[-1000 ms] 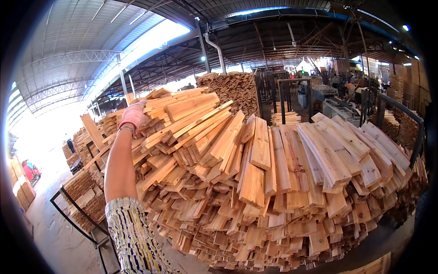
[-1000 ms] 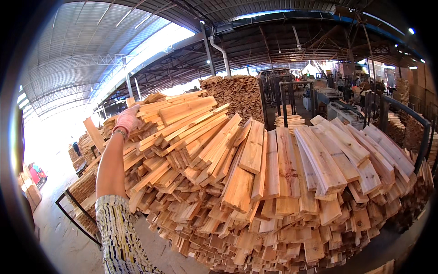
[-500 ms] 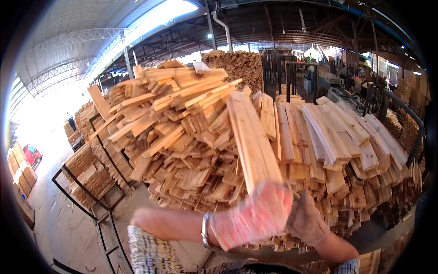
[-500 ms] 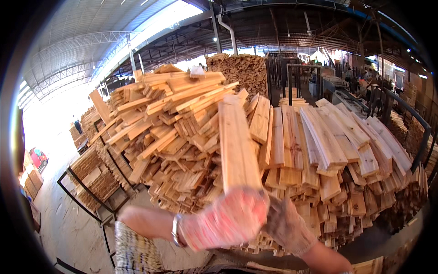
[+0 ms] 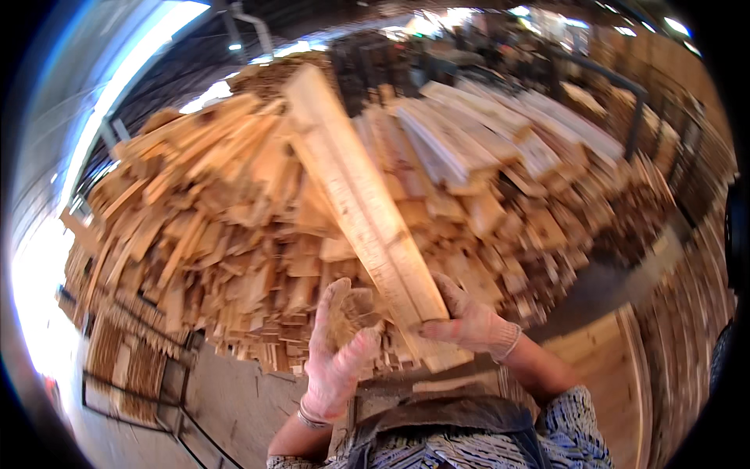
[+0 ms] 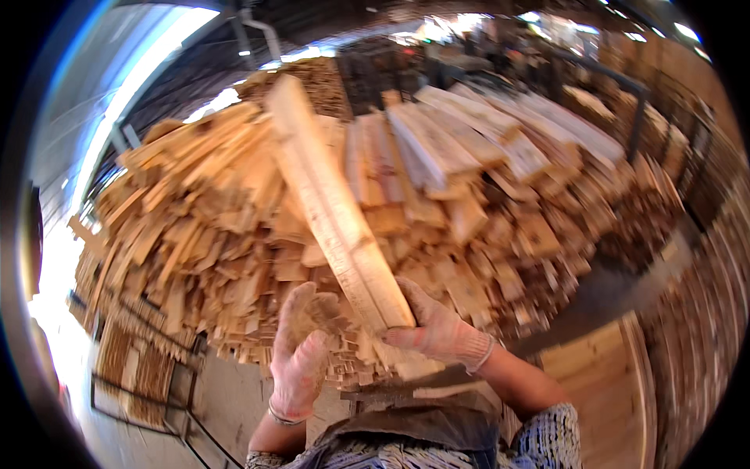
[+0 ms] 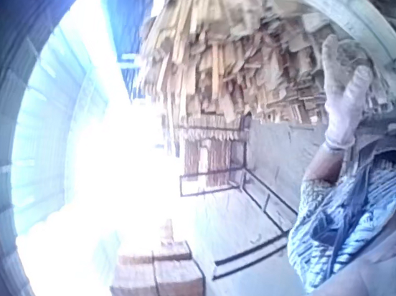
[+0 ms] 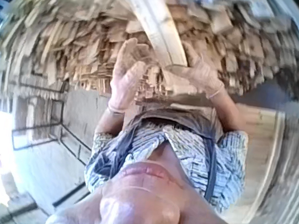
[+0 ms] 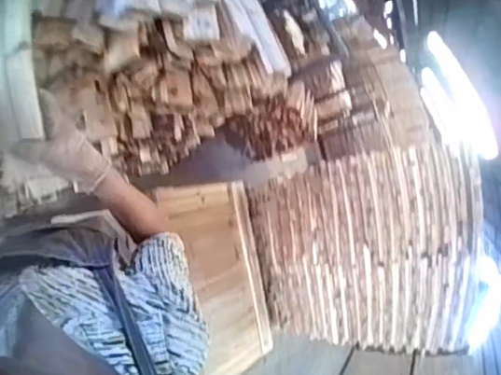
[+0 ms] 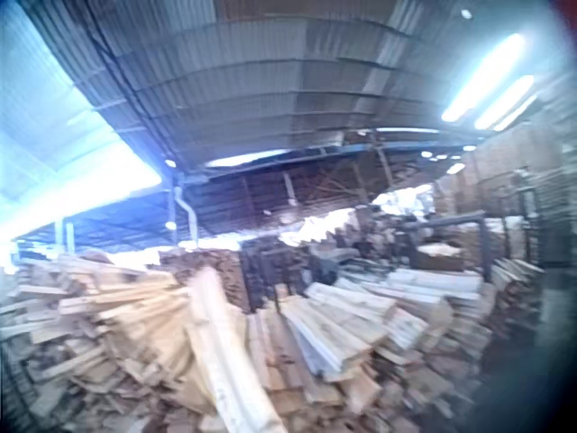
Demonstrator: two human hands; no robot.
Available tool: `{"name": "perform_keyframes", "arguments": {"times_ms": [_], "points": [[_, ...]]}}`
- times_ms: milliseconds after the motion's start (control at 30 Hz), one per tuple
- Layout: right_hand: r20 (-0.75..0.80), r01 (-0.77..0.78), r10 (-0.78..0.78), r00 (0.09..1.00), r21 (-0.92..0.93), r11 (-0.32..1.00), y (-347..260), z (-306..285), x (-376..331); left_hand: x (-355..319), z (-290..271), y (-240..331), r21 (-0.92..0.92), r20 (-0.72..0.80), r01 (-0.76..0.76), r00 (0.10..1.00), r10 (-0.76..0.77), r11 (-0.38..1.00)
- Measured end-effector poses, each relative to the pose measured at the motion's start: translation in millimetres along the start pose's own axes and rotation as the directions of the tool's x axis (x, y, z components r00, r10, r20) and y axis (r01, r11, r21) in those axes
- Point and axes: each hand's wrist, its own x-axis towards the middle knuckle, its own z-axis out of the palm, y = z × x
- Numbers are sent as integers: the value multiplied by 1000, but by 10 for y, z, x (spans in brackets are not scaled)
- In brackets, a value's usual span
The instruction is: The person repeatedly picks up bundles of wooden planks from a large pile and stacks them onto a growing stack. The person uses both hands to lift and align the lumber, occasionally adjusting the position of the planks to ensure stability.
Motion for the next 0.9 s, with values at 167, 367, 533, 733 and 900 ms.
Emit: {"name": "perform_keyframes", "arguments": {"times_ms": [167, 367, 533, 733, 900], "points": [[-221, -49, -272, 937, -851, 522, 596, -258, -787, 420, 216, -752, -75, 309, 241, 928, -207, 968], [-344, -122, -373, 862, -854, 506, 1284, -255, -1954, -5, 1007, -1498, -12, 142, 473, 873, -466, 881], [-553, -185, -498, 668, -772, 608, 816, -57, -2513, -294, 1454, -1624, 43, 604, 449, 699, -382, 892], [-678, -334, -649, 344, -735, 590, 922, -477, -3512, -818, 2528, -2344, 103, 949, 508, 206, -237, 855], [-781, -686, -601, 169, -531, 498, 1103, -537, -4558, -1379, 3270, -2564, 374, 927, 219, -110, -358, 901]]}}
